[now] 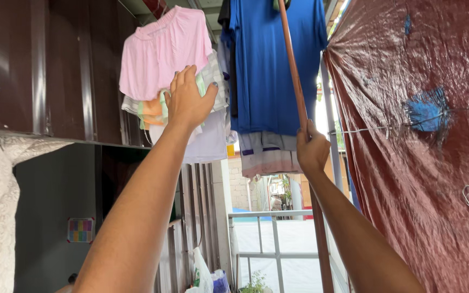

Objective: The person uses a long wooden pole to reach and remove clothes hanging on a clothesline above. They take down several garments including a striped shirt, a blue shirt, a gray shirt, and a pink top, placing them into a pile on the floor.

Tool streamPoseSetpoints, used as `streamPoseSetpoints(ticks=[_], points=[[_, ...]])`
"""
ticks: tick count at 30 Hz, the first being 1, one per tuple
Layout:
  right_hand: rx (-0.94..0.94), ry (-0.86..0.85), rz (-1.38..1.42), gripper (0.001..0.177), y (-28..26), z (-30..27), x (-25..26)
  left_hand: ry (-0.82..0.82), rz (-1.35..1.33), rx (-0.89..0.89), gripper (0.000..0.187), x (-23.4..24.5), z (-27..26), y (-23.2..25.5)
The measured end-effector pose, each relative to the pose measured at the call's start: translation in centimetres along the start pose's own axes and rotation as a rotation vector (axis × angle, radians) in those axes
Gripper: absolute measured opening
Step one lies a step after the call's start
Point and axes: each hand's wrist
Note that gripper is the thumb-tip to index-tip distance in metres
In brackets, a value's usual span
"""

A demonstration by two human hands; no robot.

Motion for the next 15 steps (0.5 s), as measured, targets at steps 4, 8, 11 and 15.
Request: streamPoseSetpoints(ticks=[4,8,11,15], points=[[-0.035,-0.005,-0.021,0.044,2.7,-3.7,0.5,0.028,0.0,-0.024,0.076,-1.9,0.3,1.0],[-0.166,-0.032,0.216,0.039,5.0,-6.8,-1.0,0.05,-0.041,-0.052,0.076,-3.6,1.0,2.9],[-0.126,-0.111,0.236,0.037,5.4,-5.5,-1.4,0.064,-0.034,-0.051,0.074,-4.5,1.5,4.4],[-0.055,-0.186,0.285,0.035,3.4,0.9,0.2,0.097,-0.017,-0.144,0.074,-5.8,1.4,5.4]])
Point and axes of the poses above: each hand's wrist, its own z-axis towards the middle knuckle, its own x-axis out of the back of the hand, y = z × x, and after that the axes turned 15 degrees about -y, right-handed
